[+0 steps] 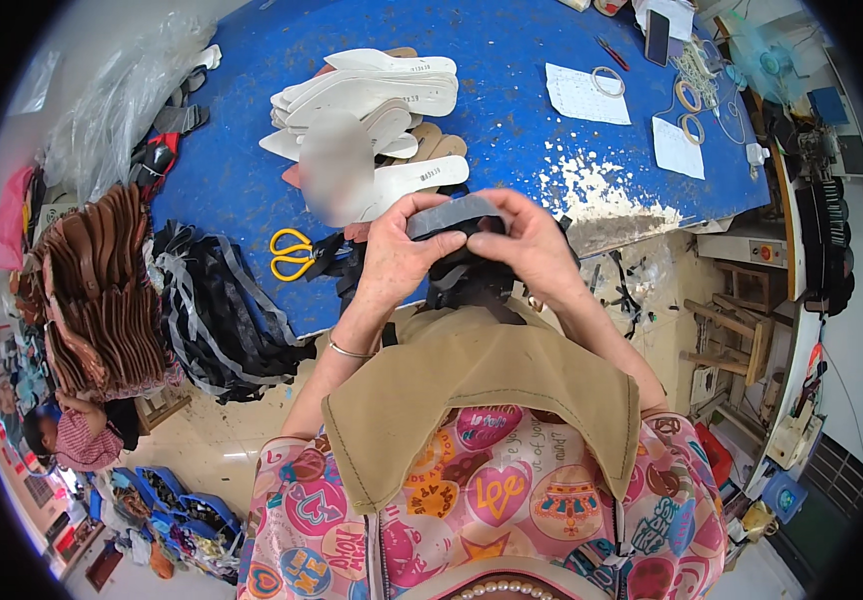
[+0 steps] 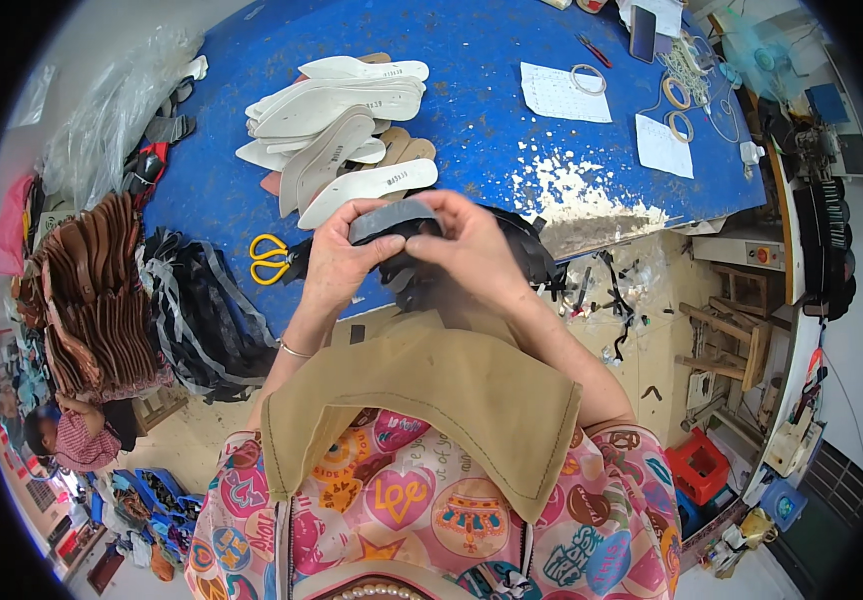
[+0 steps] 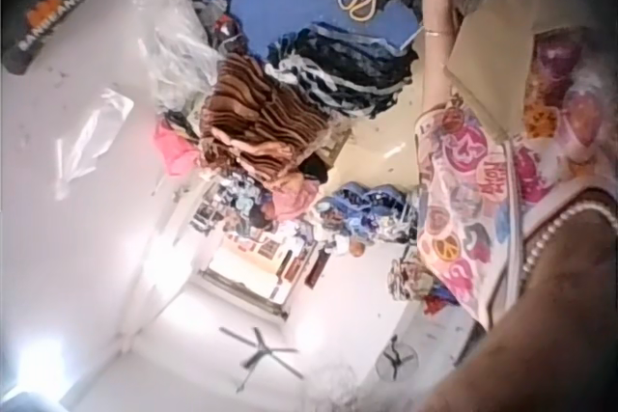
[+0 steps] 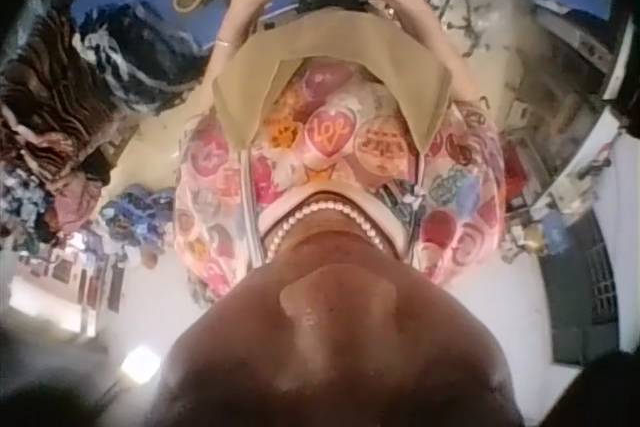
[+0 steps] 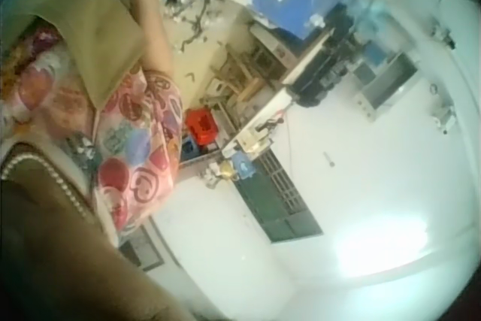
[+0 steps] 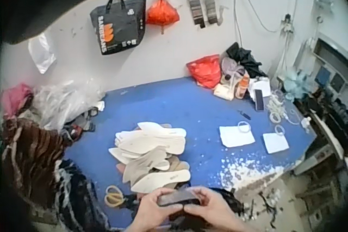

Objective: The person wraps tape strips along the edges of shoe insoles by hand, trims the excess tape with snips, and presses the borders firmly to secure them.

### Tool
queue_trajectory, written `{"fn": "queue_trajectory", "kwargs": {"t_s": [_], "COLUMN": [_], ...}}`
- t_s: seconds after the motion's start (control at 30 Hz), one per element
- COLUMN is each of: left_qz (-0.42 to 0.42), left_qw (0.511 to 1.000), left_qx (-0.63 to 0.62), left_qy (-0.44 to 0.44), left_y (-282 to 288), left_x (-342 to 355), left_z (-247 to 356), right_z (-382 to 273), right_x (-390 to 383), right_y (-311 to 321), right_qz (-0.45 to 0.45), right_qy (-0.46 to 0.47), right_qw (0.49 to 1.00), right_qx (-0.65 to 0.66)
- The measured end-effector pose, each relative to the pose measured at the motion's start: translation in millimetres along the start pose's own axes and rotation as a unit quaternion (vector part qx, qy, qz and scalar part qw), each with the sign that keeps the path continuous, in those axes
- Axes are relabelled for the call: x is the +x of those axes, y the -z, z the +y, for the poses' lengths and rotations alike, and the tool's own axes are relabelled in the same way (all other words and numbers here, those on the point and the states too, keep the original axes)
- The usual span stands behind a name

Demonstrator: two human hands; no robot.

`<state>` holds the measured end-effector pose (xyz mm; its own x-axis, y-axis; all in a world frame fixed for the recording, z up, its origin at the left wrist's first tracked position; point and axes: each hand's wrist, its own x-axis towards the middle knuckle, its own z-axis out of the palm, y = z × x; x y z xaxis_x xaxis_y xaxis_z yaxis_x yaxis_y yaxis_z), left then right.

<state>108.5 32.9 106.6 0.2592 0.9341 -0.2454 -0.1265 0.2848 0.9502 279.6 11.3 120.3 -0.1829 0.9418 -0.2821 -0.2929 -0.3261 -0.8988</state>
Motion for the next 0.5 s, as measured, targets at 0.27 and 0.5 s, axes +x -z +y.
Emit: {"fn": "queue_trajectory", "kwargs": {"t_s": [0.27,0.5], "left_qz": [0.068,-0.022], "left_qw": [0.9,0.937], "left_qx": [0.338,0.087], "left_qy": [-0.268,-0.338], "left_y": [-30.6,-76.4], "left_x": [50.4,101.3], "left_z": [40.8,134.9], "right_z": [-96.1,-178.0], "right_x": [-28.5,-79.3], "right_y": [24.2,36.5], "right_qz": [-0.016,0.038], "right_qy": [0.123,0.191], "right_qw": [0.988,0.922], "right_qx": [0.087,-0.334]}}
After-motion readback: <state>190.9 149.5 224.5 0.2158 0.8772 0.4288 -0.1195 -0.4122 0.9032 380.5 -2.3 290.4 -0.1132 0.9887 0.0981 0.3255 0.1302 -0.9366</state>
